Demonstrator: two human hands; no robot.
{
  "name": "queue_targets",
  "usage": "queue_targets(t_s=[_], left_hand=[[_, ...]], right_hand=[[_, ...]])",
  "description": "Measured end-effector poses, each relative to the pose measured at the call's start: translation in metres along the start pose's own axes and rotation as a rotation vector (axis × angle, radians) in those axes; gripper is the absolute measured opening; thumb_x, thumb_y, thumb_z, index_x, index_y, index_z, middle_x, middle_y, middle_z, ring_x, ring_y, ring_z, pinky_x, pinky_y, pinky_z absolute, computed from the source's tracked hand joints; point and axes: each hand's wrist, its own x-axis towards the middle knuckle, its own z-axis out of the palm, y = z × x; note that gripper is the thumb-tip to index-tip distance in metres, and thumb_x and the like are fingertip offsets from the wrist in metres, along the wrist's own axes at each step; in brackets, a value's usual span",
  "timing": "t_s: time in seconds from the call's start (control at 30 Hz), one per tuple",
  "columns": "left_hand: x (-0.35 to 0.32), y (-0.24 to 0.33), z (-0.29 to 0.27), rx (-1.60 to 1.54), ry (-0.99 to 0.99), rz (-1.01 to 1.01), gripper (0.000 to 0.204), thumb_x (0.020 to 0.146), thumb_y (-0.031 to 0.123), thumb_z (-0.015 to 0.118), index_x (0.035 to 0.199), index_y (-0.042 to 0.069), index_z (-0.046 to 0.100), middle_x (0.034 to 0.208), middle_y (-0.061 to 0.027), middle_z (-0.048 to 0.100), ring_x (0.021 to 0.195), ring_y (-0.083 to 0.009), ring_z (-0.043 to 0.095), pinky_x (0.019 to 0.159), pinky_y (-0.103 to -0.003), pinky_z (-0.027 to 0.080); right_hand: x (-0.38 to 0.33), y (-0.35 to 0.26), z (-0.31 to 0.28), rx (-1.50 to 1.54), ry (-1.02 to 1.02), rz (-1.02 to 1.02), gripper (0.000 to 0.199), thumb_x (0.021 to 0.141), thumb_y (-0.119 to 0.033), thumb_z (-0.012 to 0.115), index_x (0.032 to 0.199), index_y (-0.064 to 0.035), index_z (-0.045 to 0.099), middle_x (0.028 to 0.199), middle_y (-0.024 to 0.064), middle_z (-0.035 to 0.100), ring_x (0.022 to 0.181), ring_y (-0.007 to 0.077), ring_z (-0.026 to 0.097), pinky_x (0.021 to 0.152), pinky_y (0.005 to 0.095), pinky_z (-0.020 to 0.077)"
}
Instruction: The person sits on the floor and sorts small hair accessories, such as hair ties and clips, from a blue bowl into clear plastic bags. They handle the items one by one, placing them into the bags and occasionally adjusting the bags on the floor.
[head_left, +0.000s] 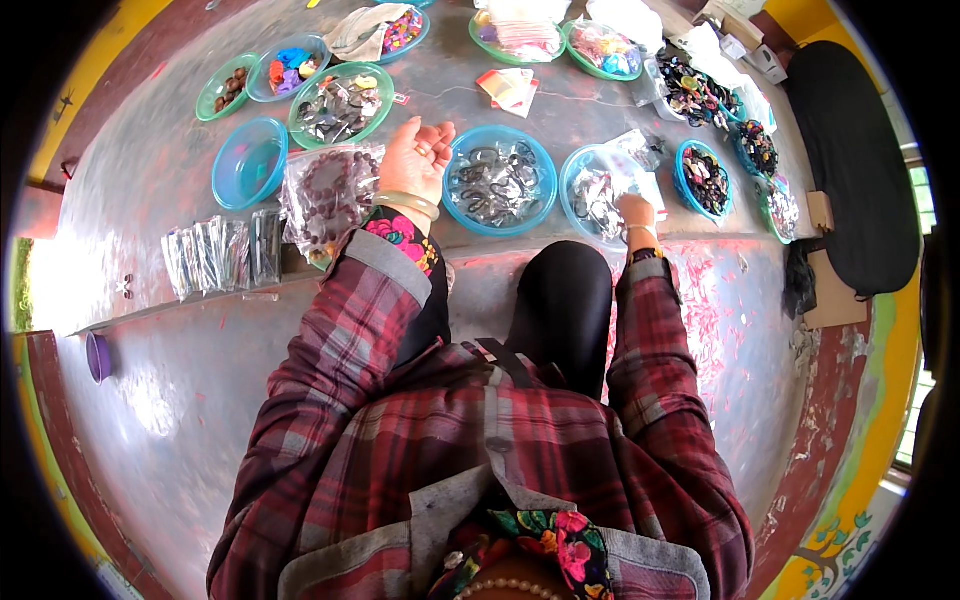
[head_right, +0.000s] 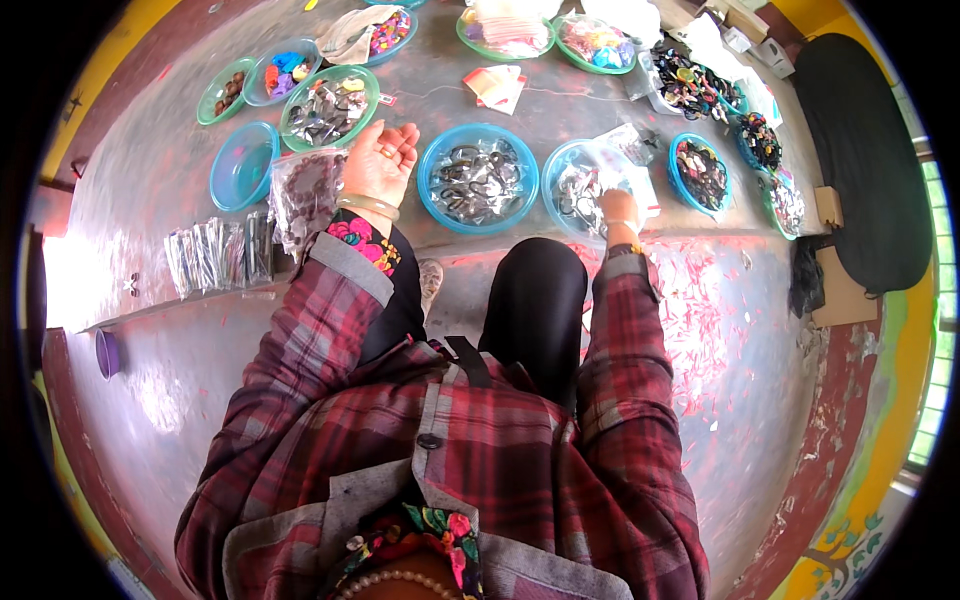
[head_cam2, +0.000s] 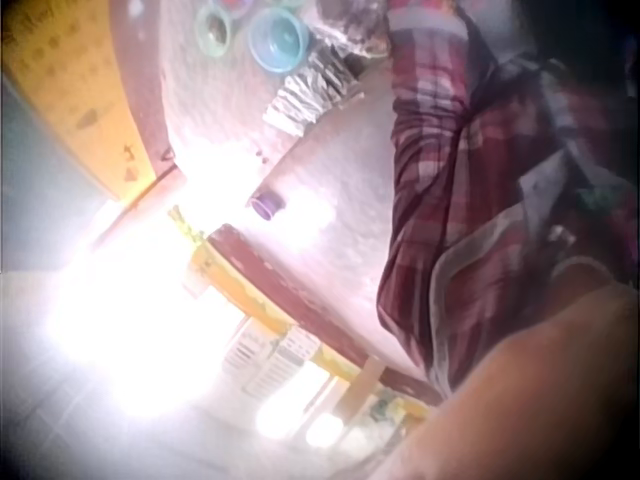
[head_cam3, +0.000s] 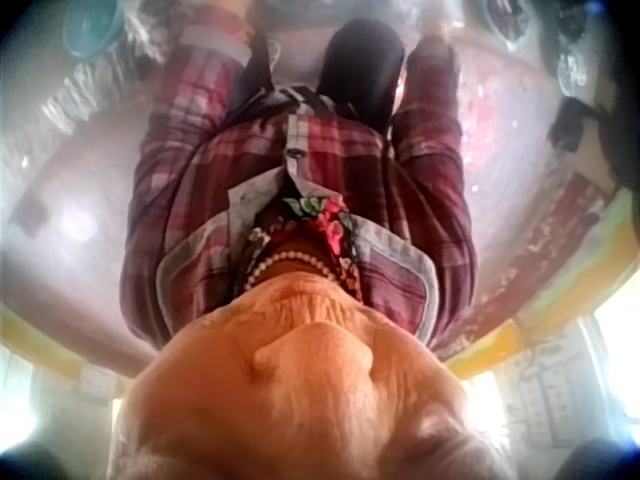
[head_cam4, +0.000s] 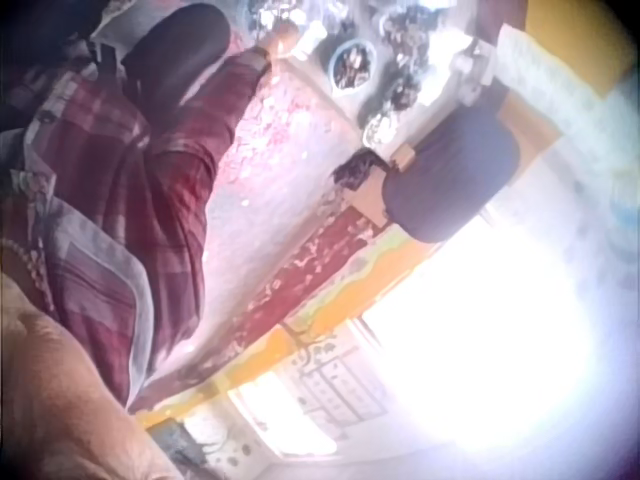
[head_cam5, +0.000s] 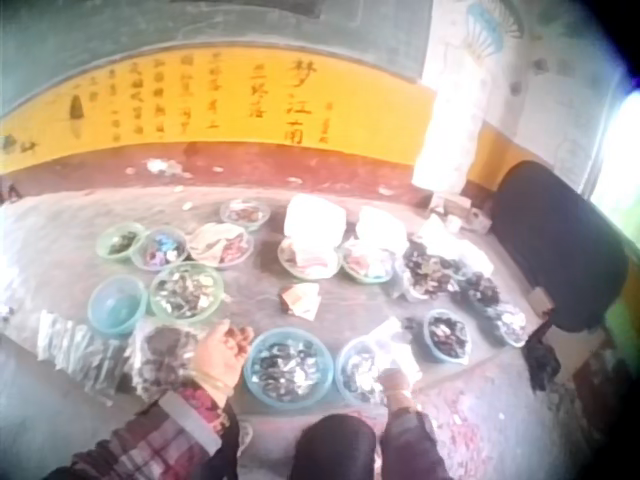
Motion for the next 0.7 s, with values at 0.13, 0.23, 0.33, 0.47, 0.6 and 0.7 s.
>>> queue_targets(t_s=[0.13, 0.23, 0.33, 0.47, 0.6, 0.7], left_hand=[[0.000, 0.000, -0.002, 0.008, 0.039, 0.034, 0.022, 0.078, 0.025, 0.057, 0.065, 0.007, 0.053, 0.080, -0.0113, 0.061, 0.082, -0.0214, 0.056, 0.069, -0.029, 0.040], [0.002, 0.000, -0.004, -0.004, 0.051, 0.035, 0.021, 0.078, 0.024, 0.058, 0.067, 0.006, 0.053, 0.082, -0.0116, 0.060, 0.084, -0.0224, 0.056, 0.071, -0.030, 0.041], [0.002, -0.002, -0.001, -0.006, 0.050, 0.009, 0.021, 0.077, 0.024, 0.058, 0.067, 0.007, 0.053, 0.082, -0.0113, 0.060, 0.083, -0.0225, 0.056, 0.071, -0.030, 0.041], [-0.001, -0.003, 0.003, 0.002, 0.079, -0.005, 0.022, 0.077, 0.025, 0.058, 0.067, 0.006, 0.054, 0.080, -0.0105, 0.059, 0.083, -0.0224, 0.056, 0.070, -0.030, 0.041], [-0.002, -0.005, 0.005, 0.019, 0.076, -0.025, 0.022, 0.078, 0.024, 0.057, 0.067, 0.006, 0.054, 0.079, -0.0102, 0.059, 0.080, -0.0211, 0.056, 0.068, -0.028, 0.042], [-0.003, -0.002, 0.006, 0.022, 0.082, -0.022, 0.021, 0.079, 0.023, 0.057, 0.068, 0.006, 0.053, 0.079, -0.0102, 0.059, 0.080, -0.0204, 0.056, 0.067, -0.028, 0.042]], right_hand=[[0.038, -0.079, -0.060, 0.160, -0.088, -0.419, 0.021, 0.072, -0.020, 0.055, 0.087, -0.0104, 0.064, 0.083, 0.0092, 0.064, 0.074, 0.0230, 0.061, 0.061, 0.0306, 0.0489], [0.040, -0.143, -0.113, 0.358, -0.208, -0.486, 0.023, 0.069, -0.017, 0.057, 0.091, -0.0109, 0.063, 0.090, 0.0095, 0.063, 0.081, 0.0256, 0.060, 0.069, 0.0336, 0.0482], [0.053, -0.178, -0.121, 0.229, -0.189, -0.548, 0.025, 0.072, -0.015, 0.051, 0.094, -0.0118, 0.062, 0.096, 0.0110, 0.061, 0.090, 0.0299, 0.057, 0.077, 0.0392, 0.0460], [0.065, -0.204, -0.094, 0.121, -0.239, -0.484, 0.028, 0.078, -0.017, 0.049, 0.103, -0.0091, 0.058, 0.106, 0.0144, 0.057, 0.099, 0.0310, 0.054, 0.083, 0.0388, 0.0444], [0.056, -0.209, -0.080, 0.003, -0.341, -0.467, 0.027, 0.083, -0.019, 0.043, 0.105, -0.0101, 0.057, 0.108, 0.0132, 0.056, 0.102, 0.0304, 0.053, 0.084, 0.0404, 0.0438], [0.054, -0.207, -0.080, -0.012, -0.328, -0.510, 0.030, 0.083, -0.016, 0.043, 0.111, -0.0130, 0.053, 0.107, 0.0130, 0.057, 0.102, 0.0312, 0.053, 0.082, 0.0407, 0.0441]])
